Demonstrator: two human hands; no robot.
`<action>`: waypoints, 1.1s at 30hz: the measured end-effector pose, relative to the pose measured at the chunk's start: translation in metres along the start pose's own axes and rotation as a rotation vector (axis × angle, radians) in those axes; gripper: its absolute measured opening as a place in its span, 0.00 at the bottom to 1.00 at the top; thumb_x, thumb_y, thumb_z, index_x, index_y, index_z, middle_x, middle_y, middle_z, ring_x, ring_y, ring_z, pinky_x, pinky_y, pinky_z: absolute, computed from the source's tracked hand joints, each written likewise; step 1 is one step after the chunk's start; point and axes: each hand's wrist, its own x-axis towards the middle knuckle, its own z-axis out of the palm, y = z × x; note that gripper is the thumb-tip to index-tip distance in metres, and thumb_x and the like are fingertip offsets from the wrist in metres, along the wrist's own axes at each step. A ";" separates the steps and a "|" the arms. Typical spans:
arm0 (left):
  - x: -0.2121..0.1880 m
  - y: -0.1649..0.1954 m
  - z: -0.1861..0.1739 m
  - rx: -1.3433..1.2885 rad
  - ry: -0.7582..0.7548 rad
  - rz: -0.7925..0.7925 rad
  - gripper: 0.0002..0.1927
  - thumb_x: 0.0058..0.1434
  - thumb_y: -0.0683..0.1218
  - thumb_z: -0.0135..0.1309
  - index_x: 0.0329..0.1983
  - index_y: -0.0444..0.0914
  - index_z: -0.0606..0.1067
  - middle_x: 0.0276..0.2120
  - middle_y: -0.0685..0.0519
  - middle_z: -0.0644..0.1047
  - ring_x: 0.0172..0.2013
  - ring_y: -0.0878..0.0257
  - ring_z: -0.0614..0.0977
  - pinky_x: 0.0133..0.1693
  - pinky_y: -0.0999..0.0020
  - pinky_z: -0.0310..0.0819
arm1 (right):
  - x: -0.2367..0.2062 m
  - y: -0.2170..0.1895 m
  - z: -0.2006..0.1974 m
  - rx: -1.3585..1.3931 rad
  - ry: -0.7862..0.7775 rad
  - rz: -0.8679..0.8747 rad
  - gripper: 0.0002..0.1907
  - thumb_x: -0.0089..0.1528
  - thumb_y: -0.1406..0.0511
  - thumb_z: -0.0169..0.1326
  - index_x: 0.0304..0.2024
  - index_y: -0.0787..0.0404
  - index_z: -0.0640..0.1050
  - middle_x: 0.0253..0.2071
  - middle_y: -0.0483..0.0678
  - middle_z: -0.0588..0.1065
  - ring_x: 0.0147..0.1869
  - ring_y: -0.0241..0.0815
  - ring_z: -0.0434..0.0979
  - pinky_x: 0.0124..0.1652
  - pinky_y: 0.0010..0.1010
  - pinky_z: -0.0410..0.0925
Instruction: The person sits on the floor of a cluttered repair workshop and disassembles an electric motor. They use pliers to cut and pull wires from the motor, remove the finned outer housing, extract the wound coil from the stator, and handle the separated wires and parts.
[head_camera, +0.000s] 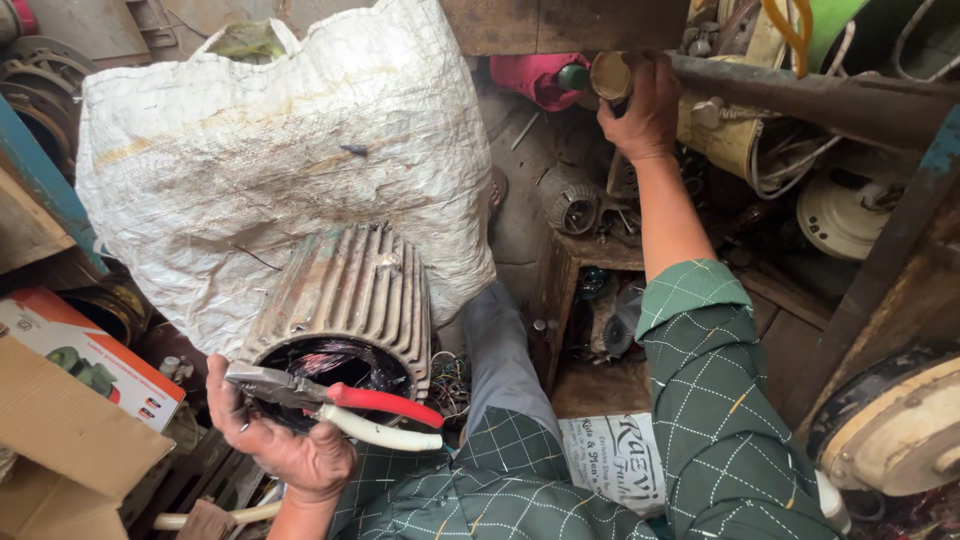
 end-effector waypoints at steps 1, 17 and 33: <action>0.000 0.000 0.001 -0.023 0.001 -0.012 0.46 0.70 0.68 0.47 0.77 0.37 0.46 0.76 0.39 0.48 0.76 0.52 0.54 0.77 0.57 0.46 | 0.002 0.001 0.001 -0.018 0.004 -0.029 0.38 0.54 0.65 0.71 0.64 0.58 0.69 0.63 0.57 0.67 0.64 0.62 0.69 0.60 0.49 0.65; 0.002 0.000 0.001 0.005 0.005 -0.018 0.47 0.68 0.72 0.44 0.76 0.38 0.47 0.76 0.37 0.51 0.75 0.49 0.56 0.76 0.55 0.50 | 0.005 0.000 0.001 -0.060 -0.086 -0.028 0.35 0.54 0.65 0.69 0.63 0.58 0.71 0.58 0.55 0.68 0.62 0.60 0.71 0.60 0.50 0.64; 0.004 0.002 -0.001 -0.030 0.023 0.005 0.45 0.70 0.70 0.46 0.76 0.38 0.49 0.75 0.37 0.53 0.73 0.48 0.60 0.74 0.57 0.55 | -0.017 -0.116 0.044 0.726 0.435 0.691 0.35 0.52 0.61 0.74 0.53 0.67 0.70 0.50 0.54 0.74 0.53 0.45 0.76 0.55 0.37 0.71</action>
